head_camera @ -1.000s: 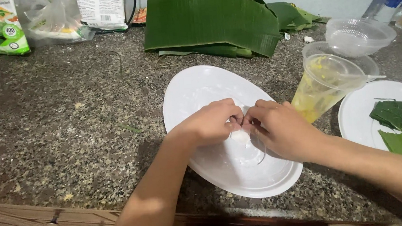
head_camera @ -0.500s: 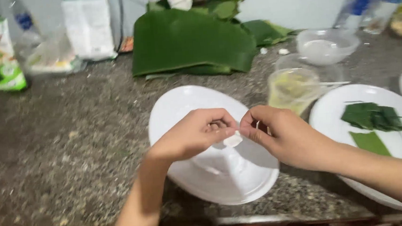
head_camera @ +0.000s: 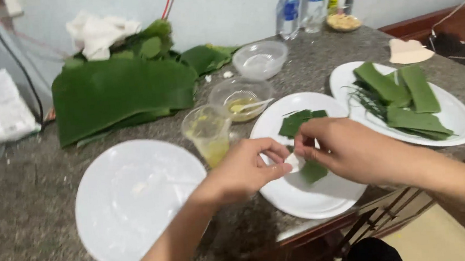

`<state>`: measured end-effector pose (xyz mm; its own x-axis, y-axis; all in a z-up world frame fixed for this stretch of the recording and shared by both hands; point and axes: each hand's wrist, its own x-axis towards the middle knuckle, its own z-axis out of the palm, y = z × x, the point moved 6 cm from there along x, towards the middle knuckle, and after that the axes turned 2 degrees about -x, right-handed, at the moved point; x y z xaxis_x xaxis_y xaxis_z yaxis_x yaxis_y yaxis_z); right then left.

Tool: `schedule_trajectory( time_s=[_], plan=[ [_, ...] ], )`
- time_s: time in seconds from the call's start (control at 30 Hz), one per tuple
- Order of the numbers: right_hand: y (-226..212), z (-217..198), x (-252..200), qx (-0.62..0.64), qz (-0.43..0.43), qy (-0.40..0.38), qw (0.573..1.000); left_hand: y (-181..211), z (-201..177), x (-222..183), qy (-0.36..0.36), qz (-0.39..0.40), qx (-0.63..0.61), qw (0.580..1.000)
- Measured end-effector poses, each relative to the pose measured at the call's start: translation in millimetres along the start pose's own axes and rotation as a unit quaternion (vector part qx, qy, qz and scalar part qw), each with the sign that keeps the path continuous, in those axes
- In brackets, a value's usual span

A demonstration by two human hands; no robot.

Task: Assembling small dumplings by folding green leaves into pouches and filling them with a white paste using a spoon.

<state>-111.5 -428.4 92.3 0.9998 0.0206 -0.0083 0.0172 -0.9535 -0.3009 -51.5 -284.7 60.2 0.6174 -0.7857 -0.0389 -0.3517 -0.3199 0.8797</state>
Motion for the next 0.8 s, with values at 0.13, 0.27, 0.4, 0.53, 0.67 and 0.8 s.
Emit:
schedule_trajectory(
  time_s=[0.13,0.27,0.4,0.53,0.67,0.8],
  plan=[
    [37.9,6.8,-2.2,0.021,0.022,-0.036,0.999,-20.1,23.3,41.9,0.02,-0.019,0.012,1.0],
    [65.2,17.1,0.3,0.056,0.037,-0.06,0.996,-17.9,41.0,66.7,0.011,-0.048,0.074,0.996],
    [71.8,24.6,8.6,0.078,0.018,-0.085,0.993,-7.0,37.8,65.1,0.025,-0.137,0.184,0.973],
    [85.3,48.5,34.5,0.071,0.013,-0.114,0.991,-11.9,38.2,66.7,0.032,-0.123,0.264,0.956],
    [96.1,62.7,51.7,0.045,0.008,-0.119,0.992,-42.2,56.1,70.2,0.095,0.087,0.336,0.933],
    [101.9,67.3,57.2,0.052,0.054,-0.14,0.987,-41.6,67.6,68.9,0.064,0.08,0.417,0.903]
  ],
)
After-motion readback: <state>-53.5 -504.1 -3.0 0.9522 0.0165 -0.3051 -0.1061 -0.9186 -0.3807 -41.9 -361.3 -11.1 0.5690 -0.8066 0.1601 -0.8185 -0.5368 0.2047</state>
